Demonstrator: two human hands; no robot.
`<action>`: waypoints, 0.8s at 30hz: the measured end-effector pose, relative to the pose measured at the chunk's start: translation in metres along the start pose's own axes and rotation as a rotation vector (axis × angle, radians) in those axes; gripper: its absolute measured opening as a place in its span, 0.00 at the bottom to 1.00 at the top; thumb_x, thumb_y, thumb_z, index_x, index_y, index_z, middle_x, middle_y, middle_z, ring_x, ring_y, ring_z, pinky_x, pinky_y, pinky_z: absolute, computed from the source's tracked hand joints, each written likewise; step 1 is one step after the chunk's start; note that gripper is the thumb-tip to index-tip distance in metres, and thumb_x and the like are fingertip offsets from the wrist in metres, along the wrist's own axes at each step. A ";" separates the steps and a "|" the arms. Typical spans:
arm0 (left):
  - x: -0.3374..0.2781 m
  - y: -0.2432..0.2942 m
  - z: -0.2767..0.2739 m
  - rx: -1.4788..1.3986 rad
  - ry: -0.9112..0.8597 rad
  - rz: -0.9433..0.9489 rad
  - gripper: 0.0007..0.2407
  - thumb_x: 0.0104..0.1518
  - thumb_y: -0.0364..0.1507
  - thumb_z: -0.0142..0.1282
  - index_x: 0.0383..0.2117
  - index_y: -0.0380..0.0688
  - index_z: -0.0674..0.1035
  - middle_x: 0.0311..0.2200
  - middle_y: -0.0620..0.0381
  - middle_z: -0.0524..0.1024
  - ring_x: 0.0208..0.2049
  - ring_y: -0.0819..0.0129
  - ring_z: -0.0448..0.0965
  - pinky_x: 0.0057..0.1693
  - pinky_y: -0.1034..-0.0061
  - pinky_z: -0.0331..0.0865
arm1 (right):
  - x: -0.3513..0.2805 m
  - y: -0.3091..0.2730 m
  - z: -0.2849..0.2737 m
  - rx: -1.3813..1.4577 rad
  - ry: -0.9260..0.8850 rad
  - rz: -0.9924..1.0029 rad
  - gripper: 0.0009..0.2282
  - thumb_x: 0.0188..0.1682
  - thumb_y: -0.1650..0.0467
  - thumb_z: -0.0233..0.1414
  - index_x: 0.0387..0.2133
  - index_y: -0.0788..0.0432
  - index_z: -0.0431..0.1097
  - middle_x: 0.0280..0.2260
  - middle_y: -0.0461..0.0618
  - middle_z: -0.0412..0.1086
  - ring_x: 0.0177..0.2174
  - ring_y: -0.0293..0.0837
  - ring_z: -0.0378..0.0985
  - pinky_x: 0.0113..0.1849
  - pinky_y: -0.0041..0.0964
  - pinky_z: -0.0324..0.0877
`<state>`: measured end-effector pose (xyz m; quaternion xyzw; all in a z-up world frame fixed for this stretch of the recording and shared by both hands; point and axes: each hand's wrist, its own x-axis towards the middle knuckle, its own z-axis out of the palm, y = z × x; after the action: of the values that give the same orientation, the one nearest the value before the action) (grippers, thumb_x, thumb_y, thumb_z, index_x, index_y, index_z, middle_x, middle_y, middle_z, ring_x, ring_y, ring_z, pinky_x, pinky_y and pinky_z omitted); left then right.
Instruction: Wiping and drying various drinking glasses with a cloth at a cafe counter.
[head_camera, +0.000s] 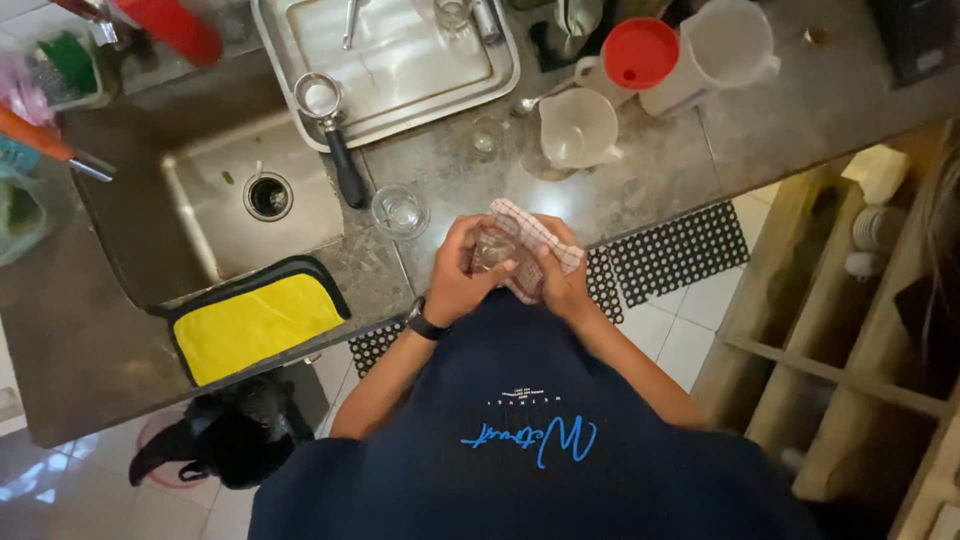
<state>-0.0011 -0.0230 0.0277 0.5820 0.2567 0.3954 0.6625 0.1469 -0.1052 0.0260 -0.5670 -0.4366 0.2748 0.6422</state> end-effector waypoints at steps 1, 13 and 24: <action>0.000 0.006 -0.002 0.002 -0.003 -0.005 0.25 0.48 0.26 0.74 0.52 0.36 0.73 0.43 0.51 0.71 0.49 0.65 0.74 0.59 0.67 0.68 | 0.003 -0.016 0.007 0.001 0.004 0.004 0.18 0.55 0.61 0.49 0.49 0.64 0.71 0.43 0.57 0.75 0.45 0.44 0.74 0.50 0.46 0.67; 0.019 0.024 0.004 0.323 0.121 0.071 0.25 0.54 0.32 0.71 0.57 0.39 0.73 0.48 0.42 0.73 0.51 0.44 0.75 0.58 0.54 0.68 | 0.002 -0.030 0.011 -0.018 -0.222 0.304 0.24 0.60 0.65 0.42 0.66 0.65 0.52 0.67 0.58 0.52 0.64 0.52 0.53 0.66 0.53 0.42; 0.025 0.019 0.024 0.258 0.160 -0.208 0.28 0.53 0.31 0.70 0.60 0.36 0.70 0.49 0.37 0.71 0.50 0.46 0.78 0.55 0.58 0.75 | 0.012 0.003 -0.024 0.019 -0.272 0.056 0.29 0.60 0.58 0.41 0.67 0.68 0.51 0.67 0.66 0.49 0.66 0.58 0.46 0.65 0.57 0.39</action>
<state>0.0274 -0.0162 0.0540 0.5990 0.4161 0.3335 0.5974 0.1736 -0.1057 0.0271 -0.5304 -0.5010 0.3711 0.5744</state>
